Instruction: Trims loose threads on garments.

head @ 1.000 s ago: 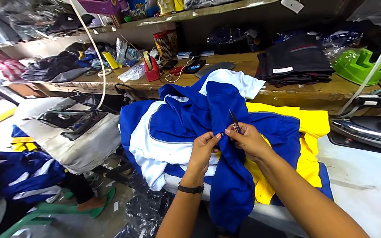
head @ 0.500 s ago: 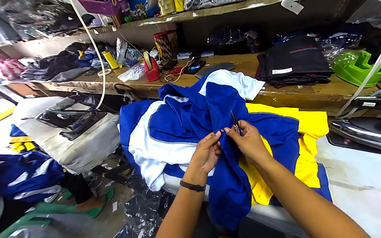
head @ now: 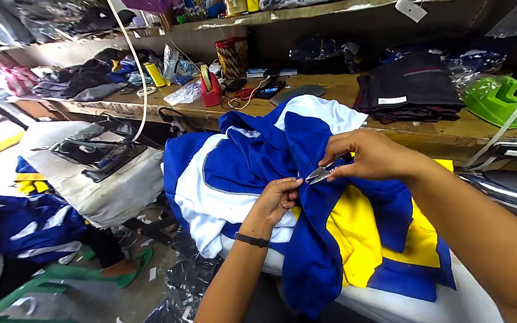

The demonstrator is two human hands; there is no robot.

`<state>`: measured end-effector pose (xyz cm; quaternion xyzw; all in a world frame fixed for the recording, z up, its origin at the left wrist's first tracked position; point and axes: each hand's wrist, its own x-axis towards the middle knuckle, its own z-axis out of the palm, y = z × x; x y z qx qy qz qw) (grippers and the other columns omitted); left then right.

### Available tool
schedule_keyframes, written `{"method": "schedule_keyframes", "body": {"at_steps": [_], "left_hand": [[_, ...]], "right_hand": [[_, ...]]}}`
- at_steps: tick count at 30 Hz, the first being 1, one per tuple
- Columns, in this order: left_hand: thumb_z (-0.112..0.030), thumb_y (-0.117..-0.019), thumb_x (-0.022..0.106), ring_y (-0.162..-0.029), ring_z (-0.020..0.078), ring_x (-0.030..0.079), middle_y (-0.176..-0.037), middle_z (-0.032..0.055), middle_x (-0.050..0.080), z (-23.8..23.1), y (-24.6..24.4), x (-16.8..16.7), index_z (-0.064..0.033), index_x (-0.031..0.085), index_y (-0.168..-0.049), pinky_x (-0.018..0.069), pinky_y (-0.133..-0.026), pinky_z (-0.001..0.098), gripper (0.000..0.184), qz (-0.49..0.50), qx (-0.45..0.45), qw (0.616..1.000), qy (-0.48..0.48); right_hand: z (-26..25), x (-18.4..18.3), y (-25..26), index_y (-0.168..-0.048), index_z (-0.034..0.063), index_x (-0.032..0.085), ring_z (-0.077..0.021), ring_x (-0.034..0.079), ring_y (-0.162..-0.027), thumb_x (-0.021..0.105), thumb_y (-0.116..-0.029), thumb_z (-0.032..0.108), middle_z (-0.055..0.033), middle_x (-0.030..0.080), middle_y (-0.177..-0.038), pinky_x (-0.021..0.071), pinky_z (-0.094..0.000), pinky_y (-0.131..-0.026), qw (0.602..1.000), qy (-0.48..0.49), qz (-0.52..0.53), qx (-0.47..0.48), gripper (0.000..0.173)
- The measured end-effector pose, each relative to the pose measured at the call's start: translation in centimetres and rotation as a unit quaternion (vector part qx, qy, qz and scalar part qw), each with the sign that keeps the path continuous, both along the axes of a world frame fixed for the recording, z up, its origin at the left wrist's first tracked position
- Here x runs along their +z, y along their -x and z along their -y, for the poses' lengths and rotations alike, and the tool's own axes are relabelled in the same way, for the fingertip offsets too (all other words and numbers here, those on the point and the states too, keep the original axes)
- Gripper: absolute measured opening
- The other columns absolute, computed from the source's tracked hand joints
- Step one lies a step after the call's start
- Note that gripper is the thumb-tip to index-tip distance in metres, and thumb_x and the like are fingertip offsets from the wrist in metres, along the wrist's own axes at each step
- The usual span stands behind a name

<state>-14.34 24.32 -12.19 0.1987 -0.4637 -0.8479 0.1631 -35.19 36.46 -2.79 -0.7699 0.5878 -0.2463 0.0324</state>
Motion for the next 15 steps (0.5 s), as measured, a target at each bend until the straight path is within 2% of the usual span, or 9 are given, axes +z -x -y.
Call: {"method": "schedule_keyframes", "body": {"at_steps": [5,11,15], "left_hand": [[-0.007,-0.1038,0.047,-0.048,-0.0021,0.045,-0.063,-0.0043,0.055,0.8,0.1,0.4,-0.0097,0.062,-0.08,0.035,-0.044,0.0116,0.029,0.006,-0.029,0.999,0.021],[-0.007,-0.1022,0.049,-0.047,-0.0029,0.044,-0.06,-0.0055,0.054,1.2,0.1,0.6,-0.0102,0.063,-0.077,0.0346,-0.043,0.0115,0.029,0.007,-0.051,0.998,0.039],[-0.005,-0.1017,0.049,-0.047,-0.0031,0.044,-0.06,-0.0059,0.054,1.3,0.2,0.7,-0.0114,0.063,-0.074,0.0344,-0.043,0.0113,0.031,0.016,-0.06,0.997,0.04]], "right_hand": [[1.5,1.0,0.3,-0.091,0.0166,0.079,-0.0135,0.065,-0.081,0.085,-0.0788,0.023,0.0044,0.069,-0.088,0.0514,-0.0447,-0.071,0.998,-0.039,-0.041,0.033,0.015],[2.2,0.8,0.7,-0.088,0.0177,0.078,-0.0121,0.063,-0.078,0.084,-0.0788,0.027,0.0054,0.068,-0.084,0.0484,-0.0421,-0.069,0.996,-0.025,-0.058,0.062,0.014],[2.4,0.8,0.5,-0.086,0.0172,0.078,-0.0128,0.064,-0.081,0.084,-0.0787,0.025,0.0047,0.069,-0.083,0.0458,-0.0429,-0.075,0.993,-0.011,-0.085,0.083,0.012]]}}
